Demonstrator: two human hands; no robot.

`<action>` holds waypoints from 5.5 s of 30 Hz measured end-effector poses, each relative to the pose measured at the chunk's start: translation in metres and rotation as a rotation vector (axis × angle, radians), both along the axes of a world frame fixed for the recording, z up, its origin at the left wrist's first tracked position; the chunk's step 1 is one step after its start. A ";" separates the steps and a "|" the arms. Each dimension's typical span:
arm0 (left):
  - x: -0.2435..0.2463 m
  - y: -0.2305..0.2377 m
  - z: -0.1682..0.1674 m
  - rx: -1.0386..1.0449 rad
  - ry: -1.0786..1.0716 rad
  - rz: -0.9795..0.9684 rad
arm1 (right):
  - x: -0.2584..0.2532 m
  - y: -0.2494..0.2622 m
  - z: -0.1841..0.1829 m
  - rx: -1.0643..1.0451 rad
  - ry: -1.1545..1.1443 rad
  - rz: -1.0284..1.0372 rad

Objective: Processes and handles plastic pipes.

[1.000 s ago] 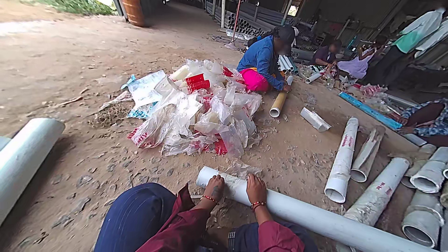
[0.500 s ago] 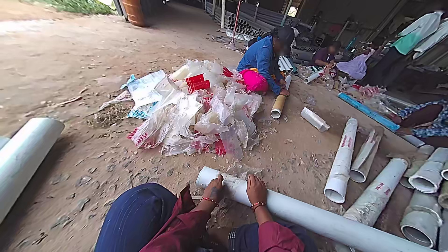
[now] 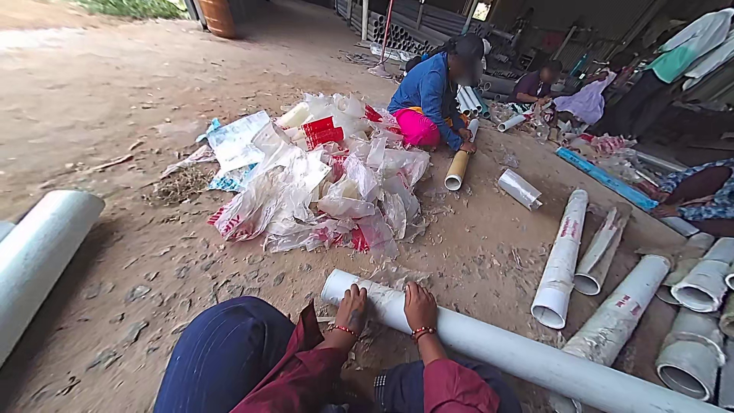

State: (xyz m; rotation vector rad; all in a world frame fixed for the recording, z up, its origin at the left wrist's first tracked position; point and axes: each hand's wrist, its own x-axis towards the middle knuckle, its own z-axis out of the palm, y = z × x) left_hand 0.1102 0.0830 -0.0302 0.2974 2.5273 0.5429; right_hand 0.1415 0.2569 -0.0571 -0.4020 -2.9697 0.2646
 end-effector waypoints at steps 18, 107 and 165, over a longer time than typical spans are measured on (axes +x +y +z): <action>0.017 -0.004 0.001 0.316 0.001 0.240 | 0.000 -0.001 0.003 -0.001 -0.002 0.005; 0.015 0.010 0.001 0.058 -0.005 0.065 | 0.000 0.000 0.003 -0.034 -0.026 0.000; 0.004 0.002 -0.006 0.190 0.023 0.095 | 0.001 0.000 0.001 -0.021 -0.021 0.007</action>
